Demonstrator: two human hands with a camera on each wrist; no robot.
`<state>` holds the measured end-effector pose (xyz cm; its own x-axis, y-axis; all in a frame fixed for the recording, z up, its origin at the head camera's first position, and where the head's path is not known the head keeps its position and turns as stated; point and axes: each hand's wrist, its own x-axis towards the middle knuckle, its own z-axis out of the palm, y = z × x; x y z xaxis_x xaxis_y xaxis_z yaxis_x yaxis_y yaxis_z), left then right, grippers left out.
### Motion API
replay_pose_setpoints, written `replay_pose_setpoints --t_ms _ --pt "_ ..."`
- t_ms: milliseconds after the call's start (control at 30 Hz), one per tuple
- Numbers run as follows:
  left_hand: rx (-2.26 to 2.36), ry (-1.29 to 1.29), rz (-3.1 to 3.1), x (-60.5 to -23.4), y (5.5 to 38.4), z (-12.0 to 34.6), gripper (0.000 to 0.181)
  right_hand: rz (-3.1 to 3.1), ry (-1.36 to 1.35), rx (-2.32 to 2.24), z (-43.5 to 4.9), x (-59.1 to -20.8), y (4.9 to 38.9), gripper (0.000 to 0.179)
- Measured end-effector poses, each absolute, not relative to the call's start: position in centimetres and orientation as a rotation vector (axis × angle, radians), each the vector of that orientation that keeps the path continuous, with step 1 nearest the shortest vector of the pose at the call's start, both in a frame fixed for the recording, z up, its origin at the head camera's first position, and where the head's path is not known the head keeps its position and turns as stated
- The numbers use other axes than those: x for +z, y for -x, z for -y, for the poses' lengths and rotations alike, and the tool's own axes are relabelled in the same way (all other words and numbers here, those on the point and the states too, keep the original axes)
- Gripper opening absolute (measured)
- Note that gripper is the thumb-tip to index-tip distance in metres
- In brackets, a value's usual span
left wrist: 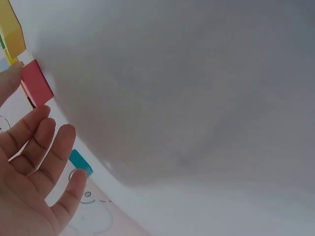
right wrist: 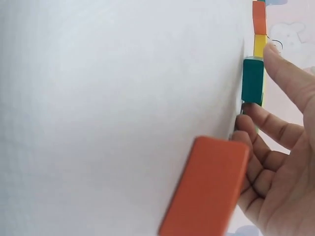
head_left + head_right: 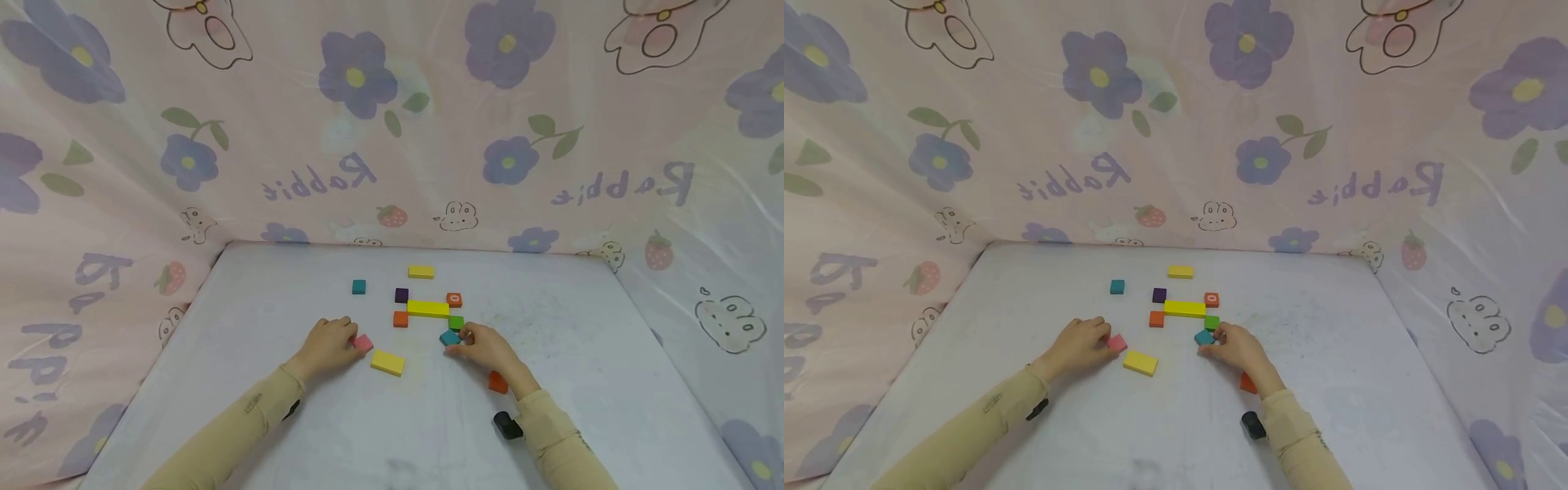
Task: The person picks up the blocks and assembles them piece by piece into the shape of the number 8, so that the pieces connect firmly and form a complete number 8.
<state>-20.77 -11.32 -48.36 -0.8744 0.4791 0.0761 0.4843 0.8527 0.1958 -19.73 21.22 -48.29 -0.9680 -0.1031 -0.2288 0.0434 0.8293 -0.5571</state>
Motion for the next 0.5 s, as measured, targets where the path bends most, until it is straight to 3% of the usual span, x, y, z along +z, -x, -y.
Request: replay_pose_setpoints --t_ms 500 --pt "-0.359 0.803 3.075 -48.0 22.6 7.7 0.034 -2.767 0.021 -0.813 -21.3 -48.7 20.0 0.044"
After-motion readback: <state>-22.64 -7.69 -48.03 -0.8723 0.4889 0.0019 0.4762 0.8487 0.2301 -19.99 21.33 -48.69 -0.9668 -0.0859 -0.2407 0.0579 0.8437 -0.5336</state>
